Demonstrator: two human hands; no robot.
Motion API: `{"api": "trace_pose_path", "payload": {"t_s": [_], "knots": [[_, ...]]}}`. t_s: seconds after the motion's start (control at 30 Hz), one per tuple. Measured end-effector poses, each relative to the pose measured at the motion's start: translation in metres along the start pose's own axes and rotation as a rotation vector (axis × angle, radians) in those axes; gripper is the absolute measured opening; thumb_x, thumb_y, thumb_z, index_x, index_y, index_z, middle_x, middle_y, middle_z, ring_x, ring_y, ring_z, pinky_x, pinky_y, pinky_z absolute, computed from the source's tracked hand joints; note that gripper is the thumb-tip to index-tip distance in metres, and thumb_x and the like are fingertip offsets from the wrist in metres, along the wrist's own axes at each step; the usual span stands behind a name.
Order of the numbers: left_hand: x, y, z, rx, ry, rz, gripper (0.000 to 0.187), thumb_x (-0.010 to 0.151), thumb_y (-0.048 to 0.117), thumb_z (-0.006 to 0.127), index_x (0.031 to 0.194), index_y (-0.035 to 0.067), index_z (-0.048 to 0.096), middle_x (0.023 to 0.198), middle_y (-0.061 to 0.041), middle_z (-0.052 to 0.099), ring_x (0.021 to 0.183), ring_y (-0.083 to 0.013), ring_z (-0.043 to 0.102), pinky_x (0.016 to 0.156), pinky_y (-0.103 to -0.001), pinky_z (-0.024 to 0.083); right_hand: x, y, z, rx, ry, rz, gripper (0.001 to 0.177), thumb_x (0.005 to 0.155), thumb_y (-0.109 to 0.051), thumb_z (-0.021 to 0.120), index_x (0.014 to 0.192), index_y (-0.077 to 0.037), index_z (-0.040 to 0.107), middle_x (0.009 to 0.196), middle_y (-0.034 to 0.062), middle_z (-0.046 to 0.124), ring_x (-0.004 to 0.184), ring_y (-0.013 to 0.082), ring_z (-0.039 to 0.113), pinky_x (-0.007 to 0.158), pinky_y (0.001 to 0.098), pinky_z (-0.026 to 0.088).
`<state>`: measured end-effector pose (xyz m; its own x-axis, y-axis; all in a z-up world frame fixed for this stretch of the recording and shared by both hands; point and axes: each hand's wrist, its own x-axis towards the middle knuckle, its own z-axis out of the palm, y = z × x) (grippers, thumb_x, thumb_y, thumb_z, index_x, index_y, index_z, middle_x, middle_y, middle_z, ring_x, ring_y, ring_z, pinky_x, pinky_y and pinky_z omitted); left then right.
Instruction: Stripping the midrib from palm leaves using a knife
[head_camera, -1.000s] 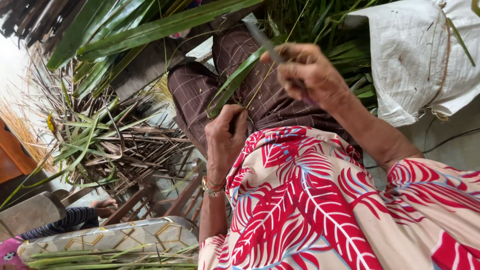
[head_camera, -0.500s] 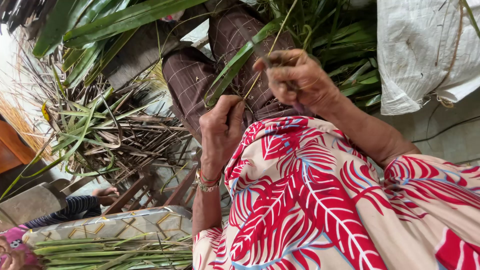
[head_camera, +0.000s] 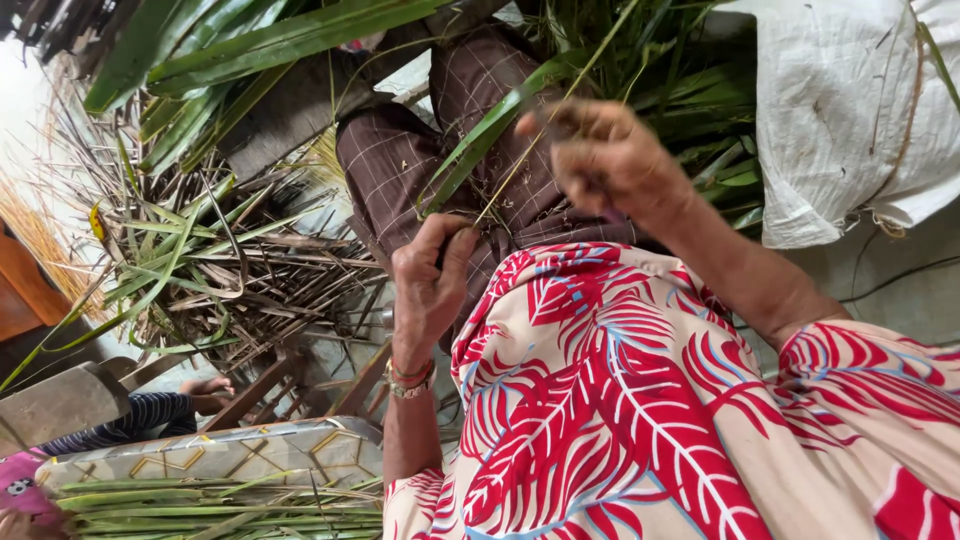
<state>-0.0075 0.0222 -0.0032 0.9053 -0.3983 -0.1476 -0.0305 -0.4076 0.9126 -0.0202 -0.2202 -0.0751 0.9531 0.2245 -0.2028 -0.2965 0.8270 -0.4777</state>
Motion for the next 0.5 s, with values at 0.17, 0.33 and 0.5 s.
{"api": "trace_pose_path", "payload": {"t_s": [0.17, 0.33, 0.5], "knots": [[0.009, 0.006, 0.014, -0.081, 0.029, 0.039, 0.01, 0.102, 0.008, 0.06, 0.096, 0.006, 0.068, 0.069, -0.007, 0.061, 0.066, -0.0111, 0.048, 0.058, -0.029, 0.044, -0.007, 0.039, 0.002, -0.087, 0.021, -0.02, 0.035, 0.087, 0.009, 0.065, 0.12, -0.001, 0.068, 0.058, 0.0207, 0.058, 0.035, 0.0196, 0.052, 0.023, 0.0262, 0.041], [0.005, 0.014, 0.011, -0.085, 0.005, 0.003, 0.012, 0.103, 0.01, 0.059, 0.095, 0.007, 0.068, 0.069, -0.005, 0.06, 0.07, -0.0091, 0.046, 0.06, -0.028, 0.044, 0.002, 0.033, -0.011, 0.108, 0.025, -0.043, 0.033, 0.092, 0.008, 0.06, 0.119, -0.006, 0.073, 0.054, 0.0161, 0.055, 0.034, 0.0143, 0.044, 0.024, 0.0234, 0.039], [0.0, 0.01, 0.008, -0.14, -0.025, -0.042, 0.015, 0.103, 0.012, 0.059, 0.092, 0.008, 0.068, 0.065, -0.002, 0.055, 0.066, -0.0089, 0.045, 0.058, -0.025, 0.042, 0.011, 0.022, -0.02, 0.212, -0.005, -0.011, 0.035, 0.094, 0.008, 0.059, 0.121, -0.007, 0.073, 0.055, 0.0157, 0.057, 0.034, 0.0134, 0.045, 0.024, 0.0253, 0.04]]}}
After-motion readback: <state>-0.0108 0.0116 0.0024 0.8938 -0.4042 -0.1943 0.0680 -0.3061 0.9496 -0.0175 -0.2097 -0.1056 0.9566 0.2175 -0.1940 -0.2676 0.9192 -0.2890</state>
